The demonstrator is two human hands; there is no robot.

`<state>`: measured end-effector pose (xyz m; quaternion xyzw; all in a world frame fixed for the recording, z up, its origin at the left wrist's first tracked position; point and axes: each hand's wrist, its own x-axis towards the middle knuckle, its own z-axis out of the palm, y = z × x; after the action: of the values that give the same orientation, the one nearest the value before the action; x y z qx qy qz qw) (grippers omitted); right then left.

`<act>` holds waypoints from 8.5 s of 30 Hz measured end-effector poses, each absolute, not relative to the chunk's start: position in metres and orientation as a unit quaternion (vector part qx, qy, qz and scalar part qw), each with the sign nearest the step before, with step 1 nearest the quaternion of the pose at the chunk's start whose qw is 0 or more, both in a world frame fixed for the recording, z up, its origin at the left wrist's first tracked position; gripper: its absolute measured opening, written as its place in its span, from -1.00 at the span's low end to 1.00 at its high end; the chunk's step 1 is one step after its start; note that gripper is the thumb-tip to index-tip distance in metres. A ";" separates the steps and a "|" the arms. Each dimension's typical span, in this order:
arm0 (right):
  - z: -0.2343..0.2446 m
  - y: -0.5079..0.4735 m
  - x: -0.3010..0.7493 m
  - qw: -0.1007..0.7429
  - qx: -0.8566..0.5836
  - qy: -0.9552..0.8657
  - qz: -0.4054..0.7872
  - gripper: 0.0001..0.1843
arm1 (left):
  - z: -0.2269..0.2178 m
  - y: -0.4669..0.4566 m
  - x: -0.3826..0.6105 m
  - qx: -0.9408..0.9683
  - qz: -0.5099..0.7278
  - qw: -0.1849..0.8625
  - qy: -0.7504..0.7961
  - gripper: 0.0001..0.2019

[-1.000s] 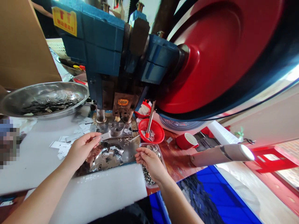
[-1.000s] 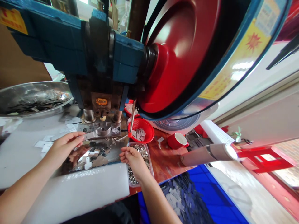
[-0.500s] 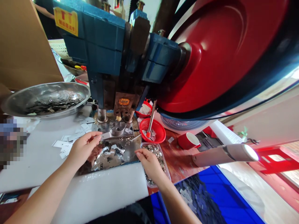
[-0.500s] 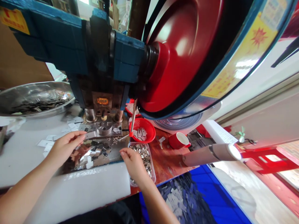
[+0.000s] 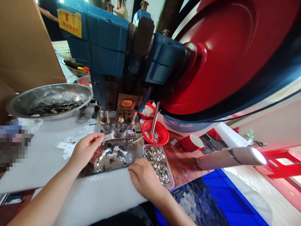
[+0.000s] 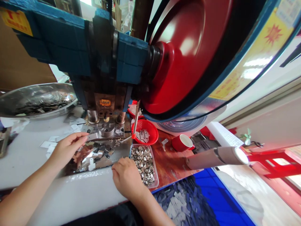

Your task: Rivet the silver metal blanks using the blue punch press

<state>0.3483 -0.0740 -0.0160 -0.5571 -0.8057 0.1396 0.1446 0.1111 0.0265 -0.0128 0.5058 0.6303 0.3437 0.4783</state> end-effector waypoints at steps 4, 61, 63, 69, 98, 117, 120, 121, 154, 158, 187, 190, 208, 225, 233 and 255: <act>-0.017 -0.067 0.352 0.170 -0.576 -0.788 0.137 -0.78 | -0.012 0.026 0.112 0.502 0.343 0.478 0.634 -0.51; -0.021 -0.024 0.355 0.298 -0.597 -0.735 0.121 -0.82 | -0.012 0.008 0.133 0.792 0.247 0.337 0.446 -0.78; -0.018 -0.010 0.360 0.255 -0.619 -0.736 0.101 -0.81 | -0.016 0.009 0.132 0.784 0.252 0.331 0.460 -0.79; -0.014 0.017 0.349 0.096 -0.631 -0.769 0.023 -0.78 | -0.022 0.011 0.130 0.787 0.265 0.318 0.458 -0.80; -0.007 0.100 0.316 0.349 -0.601 -0.691 0.197 -0.93 | -0.019 0.019 0.129 0.691 0.304 0.366 0.544 -0.78; -0.025 0.086 0.326 0.474 -0.616 -0.587 0.228 -0.88 | -0.011 0.093 0.176 0.669 0.405 0.245 0.573 -0.80; -0.022 0.090 0.324 0.464 -0.618 -0.590 0.232 -0.83 | -0.015 0.099 0.172 0.668 0.395 0.280 0.565 -0.78; -0.021 0.089 0.323 0.460 -0.619 -0.591 0.236 -0.82 | -0.015 0.101 0.170 0.667 0.388 0.297 0.563 -0.76; -0.083 -0.181 0.609 0.267 -0.942 -0.200 0.026 -0.42 | -0.002 0.016 0.099 0.670 0.315 0.357 0.570 -0.60; -0.088 -0.176 0.621 0.236 -0.943 -0.229 0.054 -0.51 | -0.015 0.000 0.102 0.658 0.295 0.371 0.585 -0.57; -0.014 -0.068 0.349 0.233 -0.581 -0.770 0.122 -0.74 | -0.034 -0.002 0.107 0.815 0.284 0.147 0.484 -0.78; -0.008 -0.038 0.336 0.208 -0.591 -0.770 0.121 -0.78 | -0.033 -0.005 0.107 0.834 0.250 0.134 0.473 -0.80; -0.032 -0.032 0.319 0.292 -0.537 -0.775 0.162 -0.79 | -0.043 -0.004 0.109 0.840 0.236 0.136 0.469 -0.77; -0.038 -0.032 0.321 0.343 -0.506 -0.770 0.181 -0.78 | -0.016 0.026 0.012 0.750 0.166 0.127 0.627 -0.75; -0.039 -0.033 0.321 0.348 -0.509 -0.766 0.183 -0.78 | -0.014 0.029 0.030 0.740 0.162 0.178 0.628 -0.81; -0.036 -0.031 0.301 0.450 -0.515 -0.508 0.523 -0.52 | -0.003 -0.004 0.125 0.497 0.297 0.624 0.525 -0.62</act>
<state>0.3010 -0.0310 -0.0357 -0.5153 -0.5083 0.5233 0.4498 0.1246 -0.0036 -0.0031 0.4974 0.5247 0.2968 0.6239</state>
